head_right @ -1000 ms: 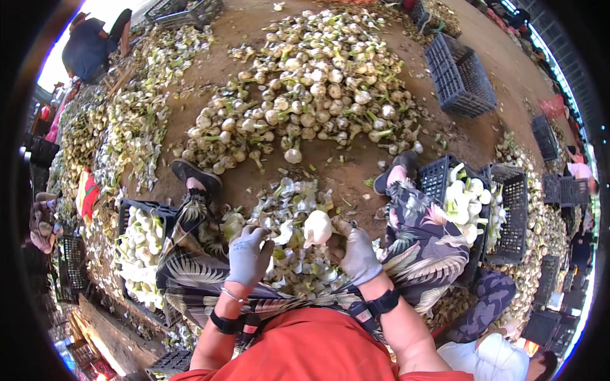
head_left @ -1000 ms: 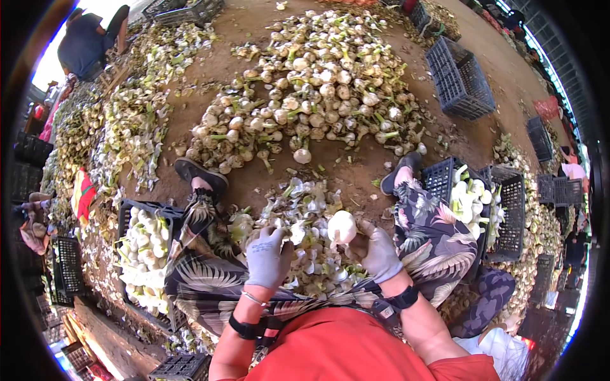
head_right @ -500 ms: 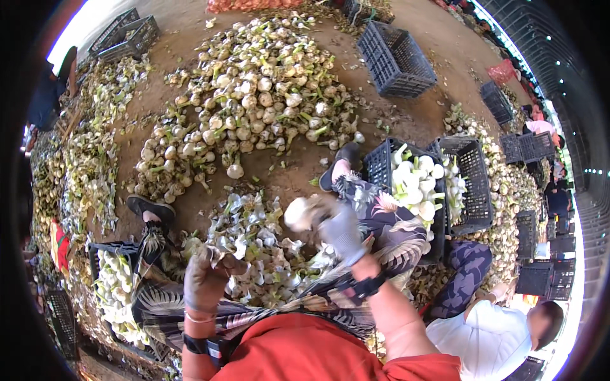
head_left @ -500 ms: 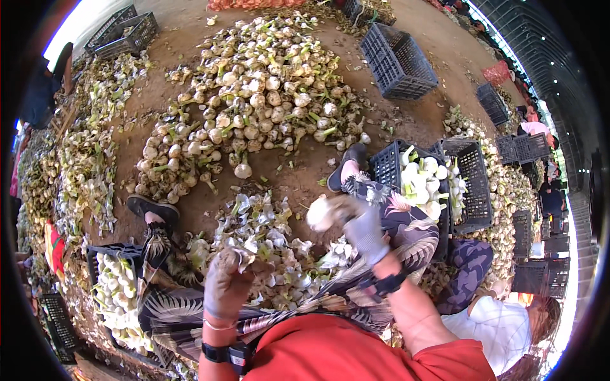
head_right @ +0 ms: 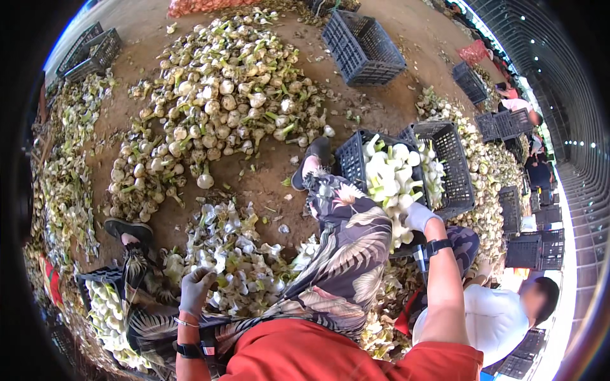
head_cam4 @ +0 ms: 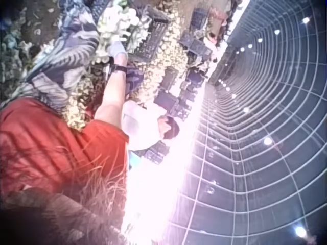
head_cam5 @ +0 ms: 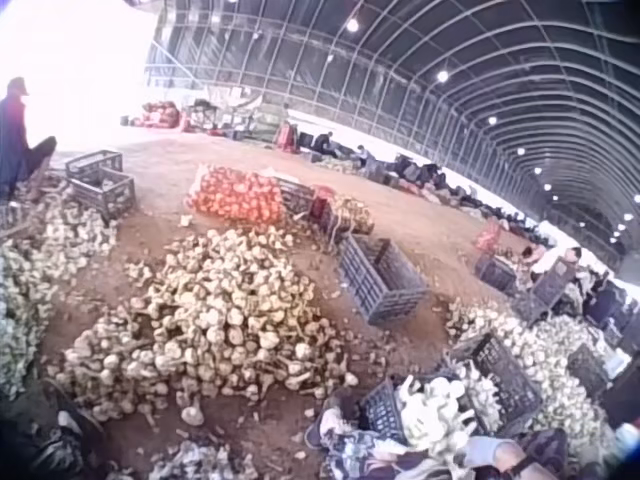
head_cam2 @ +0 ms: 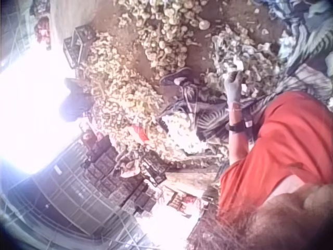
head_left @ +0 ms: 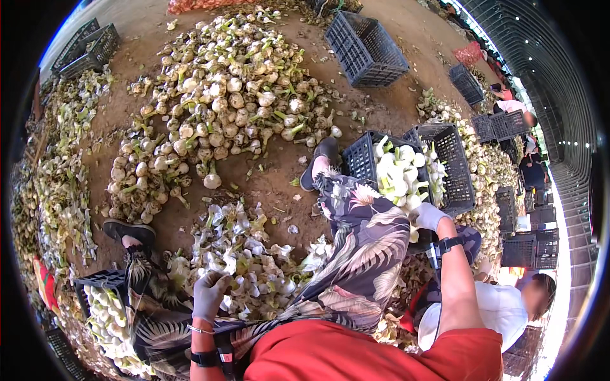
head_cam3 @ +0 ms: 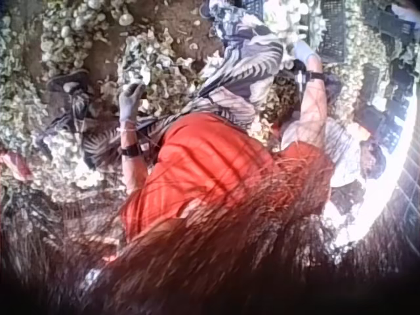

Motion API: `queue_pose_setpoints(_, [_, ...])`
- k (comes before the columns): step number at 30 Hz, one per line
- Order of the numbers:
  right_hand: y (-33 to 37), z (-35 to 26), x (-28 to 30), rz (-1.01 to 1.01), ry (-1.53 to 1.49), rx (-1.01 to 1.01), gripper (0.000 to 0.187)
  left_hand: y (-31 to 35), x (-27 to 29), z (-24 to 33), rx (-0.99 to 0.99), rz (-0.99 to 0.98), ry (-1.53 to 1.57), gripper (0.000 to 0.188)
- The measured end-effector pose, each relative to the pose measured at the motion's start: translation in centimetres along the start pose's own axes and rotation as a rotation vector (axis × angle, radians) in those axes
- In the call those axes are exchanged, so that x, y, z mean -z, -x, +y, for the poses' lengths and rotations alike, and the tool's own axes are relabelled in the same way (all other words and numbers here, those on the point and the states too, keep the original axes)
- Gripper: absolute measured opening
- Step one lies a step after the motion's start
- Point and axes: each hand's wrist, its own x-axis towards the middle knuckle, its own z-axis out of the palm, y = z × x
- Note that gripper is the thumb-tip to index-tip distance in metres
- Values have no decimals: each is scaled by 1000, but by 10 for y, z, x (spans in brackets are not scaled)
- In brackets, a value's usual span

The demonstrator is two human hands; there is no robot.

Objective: The person sits on the ground and peels the outer layers of white root vegetables by hand. They place the peeled vegetables into a black crate to their right and discard the peels onto the floor. The task is performed continuously in a large, open-air processing area with other workers nearby.

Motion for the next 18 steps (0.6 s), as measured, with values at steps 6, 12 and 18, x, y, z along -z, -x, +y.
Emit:
queue_pose_setpoints(6, [-48,-148,112,141,-329,347,27,-22,18,-11,-65,179,-124,36])
queue_pose_setpoints(12, [-135,-415,99,187,-349,869,31,-31,23,-18,-129,327,65,24])
queue_pose_setpoints(18, [-206,-583,-58,170,-324,700,51,-32,27,-12,-66,266,144,28])
